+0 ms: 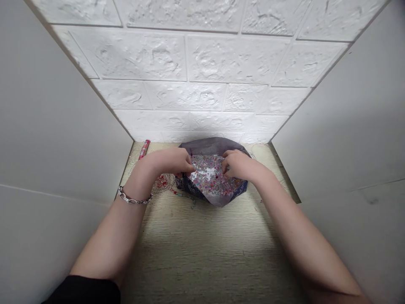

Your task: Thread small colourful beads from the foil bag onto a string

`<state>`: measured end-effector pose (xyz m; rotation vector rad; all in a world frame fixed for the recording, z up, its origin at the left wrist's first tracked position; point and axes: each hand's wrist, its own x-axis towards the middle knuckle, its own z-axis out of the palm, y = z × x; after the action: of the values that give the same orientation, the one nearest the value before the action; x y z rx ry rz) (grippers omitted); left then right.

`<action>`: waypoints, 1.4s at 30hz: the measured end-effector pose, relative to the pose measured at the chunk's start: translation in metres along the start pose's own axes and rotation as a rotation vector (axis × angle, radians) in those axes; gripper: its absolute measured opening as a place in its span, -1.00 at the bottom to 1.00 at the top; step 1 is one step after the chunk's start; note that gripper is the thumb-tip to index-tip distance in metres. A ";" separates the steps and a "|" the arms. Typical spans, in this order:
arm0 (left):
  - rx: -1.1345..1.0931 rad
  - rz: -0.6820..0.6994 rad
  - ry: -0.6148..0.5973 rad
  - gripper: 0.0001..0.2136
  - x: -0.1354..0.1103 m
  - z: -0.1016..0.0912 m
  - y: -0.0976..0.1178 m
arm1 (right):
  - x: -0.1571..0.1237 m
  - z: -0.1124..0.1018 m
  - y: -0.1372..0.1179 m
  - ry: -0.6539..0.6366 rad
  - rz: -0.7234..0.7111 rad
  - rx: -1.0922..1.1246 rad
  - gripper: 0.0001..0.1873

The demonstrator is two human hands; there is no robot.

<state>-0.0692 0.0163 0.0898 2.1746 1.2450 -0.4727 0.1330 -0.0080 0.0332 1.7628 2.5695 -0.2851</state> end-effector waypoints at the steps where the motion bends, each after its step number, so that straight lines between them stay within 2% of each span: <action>1: -0.004 0.004 -0.002 -0.70 0.001 0.000 -0.001 | 0.000 -0.001 -0.001 -0.017 -0.005 -0.002 -0.89; 4: -0.019 0.024 -0.008 -0.70 0.004 0.002 -0.004 | 0.000 -0.002 -0.004 -0.071 -0.019 -0.002 -0.85; 11: -0.073 0.017 0.016 -0.71 0.006 0.003 -0.004 | 0.000 -0.001 -0.003 -0.047 -0.031 0.041 -0.83; 13: -0.108 -0.001 0.048 -0.70 0.007 0.004 -0.002 | 0.002 -0.001 0.000 0.013 -0.064 0.128 -0.84; 15: -0.123 0.004 0.118 -0.69 0.008 0.004 0.002 | 0.005 -0.003 0.001 0.136 -0.102 0.255 -0.84; 17: -0.112 0.057 0.222 -0.68 0.010 0.005 0.007 | 0.009 -0.003 0.001 0.272 -0.097 0.402 -0.83; 19: -0.101 0.122 0.336 -0.68 0.014 0.007 0.012 | 0.011 -0.004 0.001 0.334 -0.048 0.540 -0.82; 21: -0.101 0.167 0.426 -0.69 0.018 0.010 0.015 | 0.011 -0.004 -0.001 0.296 0.006 0.607 -0.80; 24: -0.110 0.186 0.484 -0.69 0.022 0.013 0.015 | 0.008 -0.005 -0.001 0.188 0.049 0.507 -0.72; 27: -0.105 0.163 0.490 -0.70 0.024 0.013 0.013 | 0.002 -0.007 -0.003 0.082 0.026 0.343 -0.75; 30: -0.097 0.156 0.478 -0.70 0.023 0.012 0.011 | -0.003 -0.007 -0.005 -0.068 -0.041 0.333 -0.92; 32: -0.088 0.161 0.469 -0.70 0.023 0.012 0.011 | -0.004 -0.004 -0.006 -0.136 -0.059 0.342 -0.88; 37: -0.062 0.168 0.463 -0.70 0.022 0.013 0.010 | -0.002 -0.001 -0.008 -0.174 -0.024 0.295 -0.82; 42: -0.068 0.170 0.457 -0.70 0.022 0.013 0.009 | -0.004 -0.005 -0.011 -0.238 0.010 0.255 -0.87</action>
<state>-0.0513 0.0189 0.0706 2.3810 1.2617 0.1462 0.1244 -0.0147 0.0398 1.6895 2.4429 -0.8029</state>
